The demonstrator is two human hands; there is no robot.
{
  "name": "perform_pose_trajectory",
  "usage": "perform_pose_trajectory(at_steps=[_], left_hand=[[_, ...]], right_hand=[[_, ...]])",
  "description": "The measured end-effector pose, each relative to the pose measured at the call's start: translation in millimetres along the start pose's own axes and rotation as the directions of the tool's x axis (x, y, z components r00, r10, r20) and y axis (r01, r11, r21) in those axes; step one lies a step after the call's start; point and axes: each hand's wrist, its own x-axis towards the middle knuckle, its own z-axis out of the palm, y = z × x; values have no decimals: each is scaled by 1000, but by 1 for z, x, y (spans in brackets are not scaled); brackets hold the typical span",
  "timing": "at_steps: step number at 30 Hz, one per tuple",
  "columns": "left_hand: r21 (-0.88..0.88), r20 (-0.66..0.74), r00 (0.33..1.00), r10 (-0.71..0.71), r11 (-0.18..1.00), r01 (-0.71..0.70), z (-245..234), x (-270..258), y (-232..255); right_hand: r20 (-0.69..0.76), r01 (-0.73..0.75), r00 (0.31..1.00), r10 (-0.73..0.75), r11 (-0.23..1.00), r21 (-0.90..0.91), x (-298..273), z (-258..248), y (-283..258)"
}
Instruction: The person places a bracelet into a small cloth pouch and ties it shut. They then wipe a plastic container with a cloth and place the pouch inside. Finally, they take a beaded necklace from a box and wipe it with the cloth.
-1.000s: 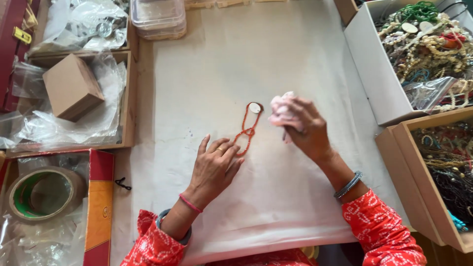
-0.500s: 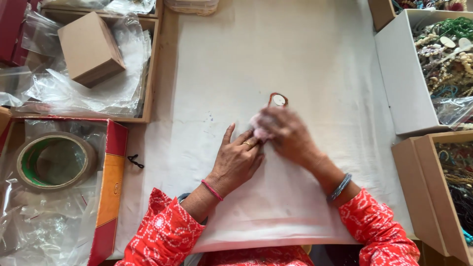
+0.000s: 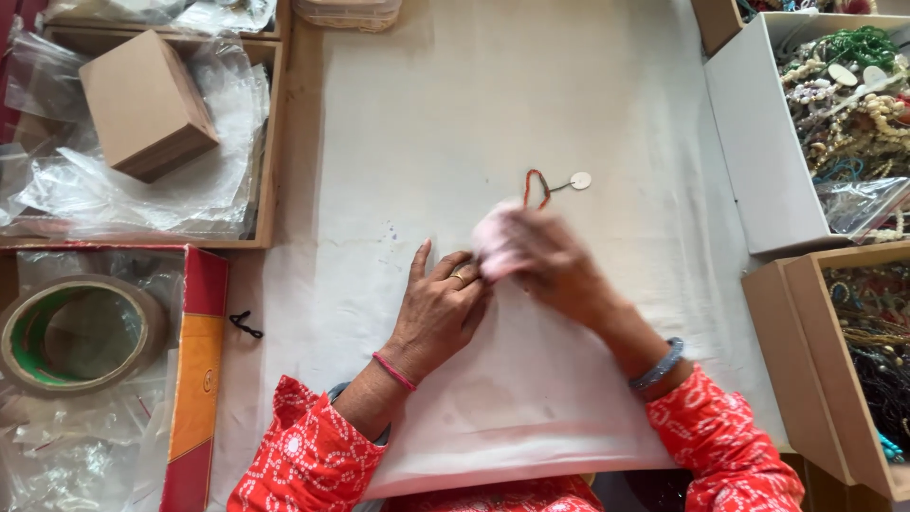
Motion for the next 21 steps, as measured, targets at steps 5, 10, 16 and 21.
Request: perform_pose_trajectory(at_steps=[5, 10, 16, 21], left_hand=[[10, 11, 1000, -2, 1000, 2, 0, 1, -1], [41, -11, 1000, -4, 999, 5, 2, -2, -3], [16, -21, 999, -26, 1000, 26, 1, -1, -3], [9, 5, 999, -39, 999, 39, -4, 4, -2]], right_hand=[[228, -99, 965, 130, 985, -140, 5, -7, 11], [66, -385, 902, 427, 864, -324, -18, -29, 51], [-135, -382, 924, 358, 839, -388, -16, -32, 33], [282, 72, 959, -22, 983, -168, 3, -4, -16]])
